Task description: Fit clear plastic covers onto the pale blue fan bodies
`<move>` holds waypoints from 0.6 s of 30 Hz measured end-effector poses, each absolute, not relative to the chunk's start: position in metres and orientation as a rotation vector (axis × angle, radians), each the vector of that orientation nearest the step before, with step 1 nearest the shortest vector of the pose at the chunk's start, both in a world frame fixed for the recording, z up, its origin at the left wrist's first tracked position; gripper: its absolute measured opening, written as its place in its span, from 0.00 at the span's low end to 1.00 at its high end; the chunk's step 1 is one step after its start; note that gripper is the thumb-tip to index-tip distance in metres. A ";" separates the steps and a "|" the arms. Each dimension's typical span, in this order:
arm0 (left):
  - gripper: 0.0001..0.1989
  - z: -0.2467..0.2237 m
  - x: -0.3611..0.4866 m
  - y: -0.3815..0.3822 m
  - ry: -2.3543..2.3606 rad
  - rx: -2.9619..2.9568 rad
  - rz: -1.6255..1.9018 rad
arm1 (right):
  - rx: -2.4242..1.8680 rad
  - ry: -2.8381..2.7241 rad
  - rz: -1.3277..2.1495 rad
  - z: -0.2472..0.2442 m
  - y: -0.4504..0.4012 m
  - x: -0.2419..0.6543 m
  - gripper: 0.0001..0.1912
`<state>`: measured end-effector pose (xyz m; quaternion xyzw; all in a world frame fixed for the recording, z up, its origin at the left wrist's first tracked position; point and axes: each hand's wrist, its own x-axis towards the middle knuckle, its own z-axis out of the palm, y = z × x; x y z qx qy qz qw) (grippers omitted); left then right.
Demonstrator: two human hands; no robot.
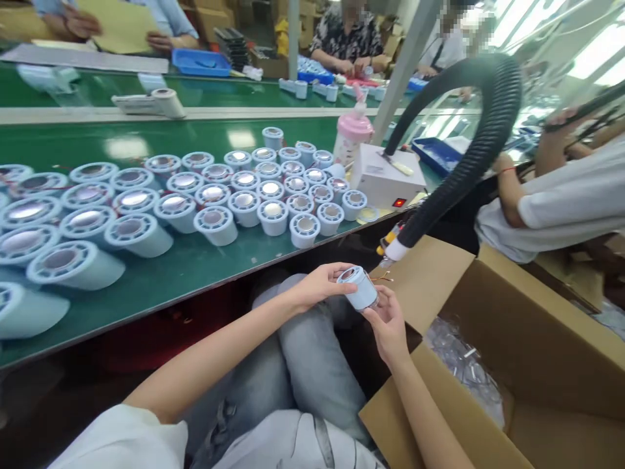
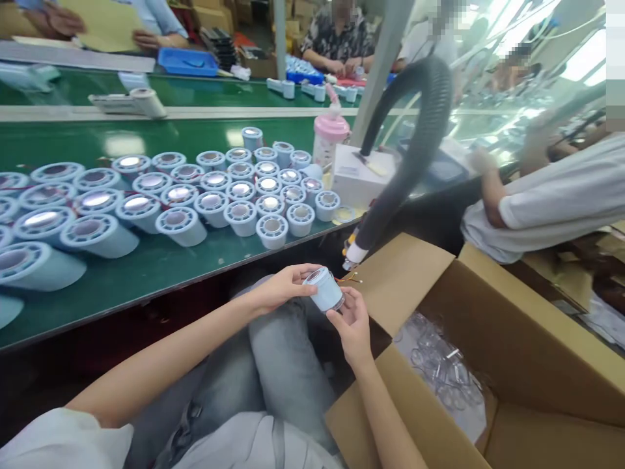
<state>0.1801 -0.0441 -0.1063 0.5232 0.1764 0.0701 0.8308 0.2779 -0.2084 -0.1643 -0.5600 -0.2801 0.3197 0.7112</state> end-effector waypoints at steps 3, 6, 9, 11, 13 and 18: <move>0.30 -0.107 0.209 -0.041 0.343 1.134 0.098 | -1.265 -0.557 0.643 -0.173 -0.206 0.292 0.26; 0.30 -0.106 0.219 -0.040 0.347 1.157 0.061 | -1.269 -0.530 0.628 -0.175 -0.206 0.300 0.27; 0.32 -0.103 0.222 -0.042 0.367 1.167 0.041 | -1.266 -0.529 0.619 -0.173 -0.209 0.304 0.27; 0.31 -0.100 0.225 -0.043 0.380 1.173 0.034 | -1.267 -0.551 0.610 -0.171 -0.210 0.305 0.26; 0.29 -0.096 0.227 -0.044 0.389 1.183 0.024 | -1.276 -0.591 0.593 -0.166 -0.211 0.306 0.24; 0.23 -0.090 0.219 -0.051 0.389 1.198 -0.084 | -1.437 -0.656 0.447 -0.137 -0.242 0.319 0.22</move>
